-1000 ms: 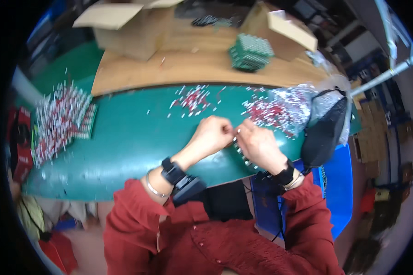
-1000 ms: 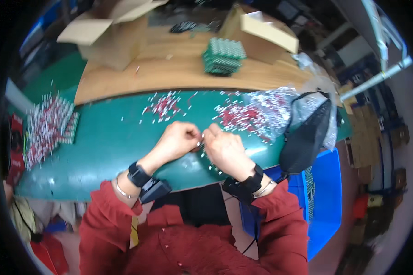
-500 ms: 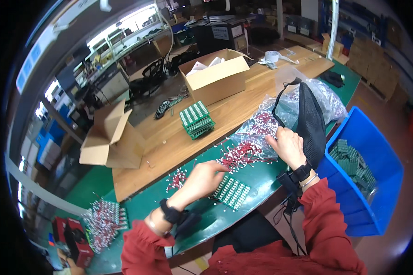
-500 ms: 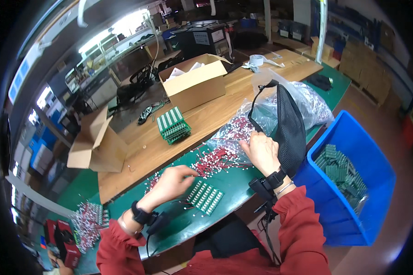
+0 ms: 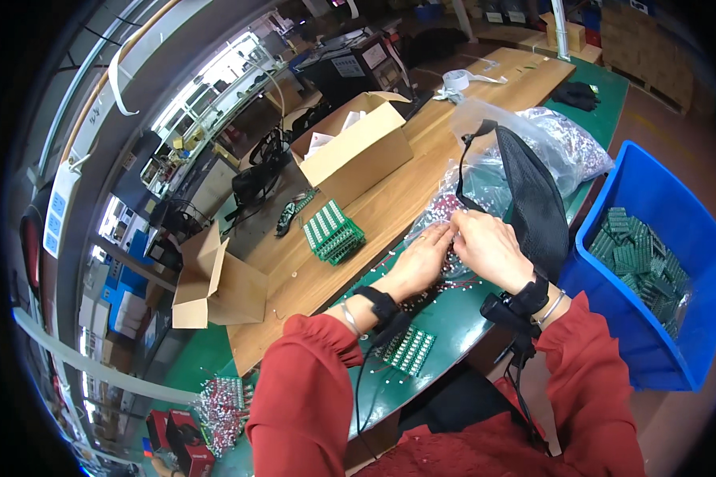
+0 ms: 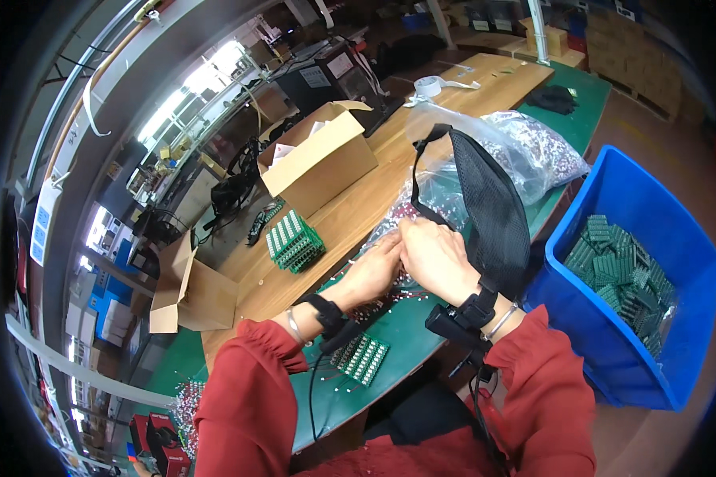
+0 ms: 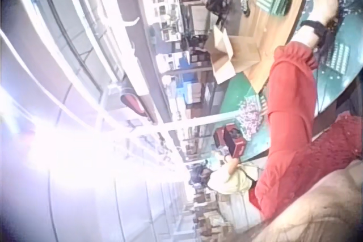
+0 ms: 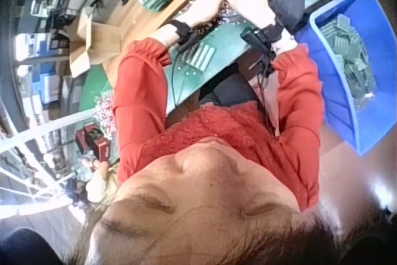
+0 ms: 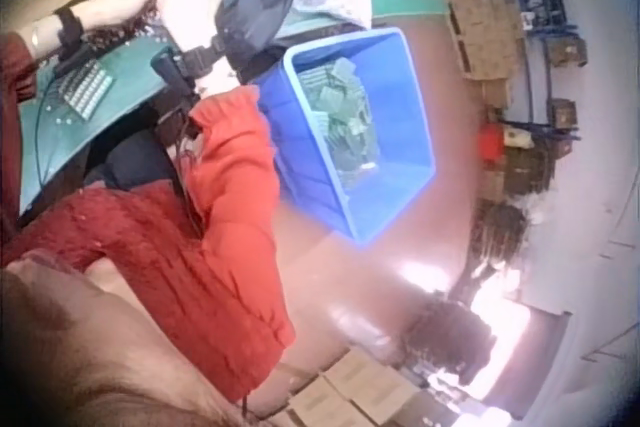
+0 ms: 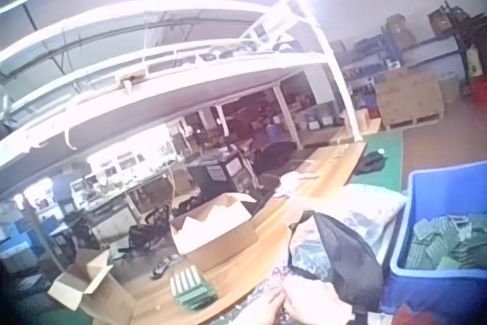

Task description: The person inserts small red and white components into a green circuit board by hand. They pick components from a pile on the table and place them into the board's holes, occasionally adjusting the board's position.

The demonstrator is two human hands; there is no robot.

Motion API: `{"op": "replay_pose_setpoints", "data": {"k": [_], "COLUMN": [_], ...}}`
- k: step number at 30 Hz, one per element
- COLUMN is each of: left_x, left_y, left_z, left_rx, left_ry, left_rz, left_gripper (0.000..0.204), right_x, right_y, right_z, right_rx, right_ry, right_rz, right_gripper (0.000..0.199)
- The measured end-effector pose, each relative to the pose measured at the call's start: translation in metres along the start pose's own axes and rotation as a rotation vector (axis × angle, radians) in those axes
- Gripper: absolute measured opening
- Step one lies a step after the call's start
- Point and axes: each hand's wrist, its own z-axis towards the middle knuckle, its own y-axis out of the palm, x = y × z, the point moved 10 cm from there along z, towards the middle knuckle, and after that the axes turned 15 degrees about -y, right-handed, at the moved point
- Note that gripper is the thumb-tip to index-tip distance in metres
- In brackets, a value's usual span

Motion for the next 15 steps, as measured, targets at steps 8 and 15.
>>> {"op": "replay_pose_setpoints", "data": {"k": [8, 15], "left_x": [-0.010, -0.015], "left_y": [0.013, -0.007], "left_z": [0.011, 0.008], "left_rx": [-0.024, 0.123], "left_ry": [-0.405, -0.533], "left_rz": [0.173, 0.042], "left_gripper": [0.025, 0.066], "right_x": [0.012, 0.070], "right_y": [0.040, 0.077], "right_z": [0.051, 0.068], "right_rx": [-0.270, -0.348], "right_ry": [-0.108, 0.028], "right_rz": [-0.146, -0.366], "right_gripper": [0.013, 0.015]}}
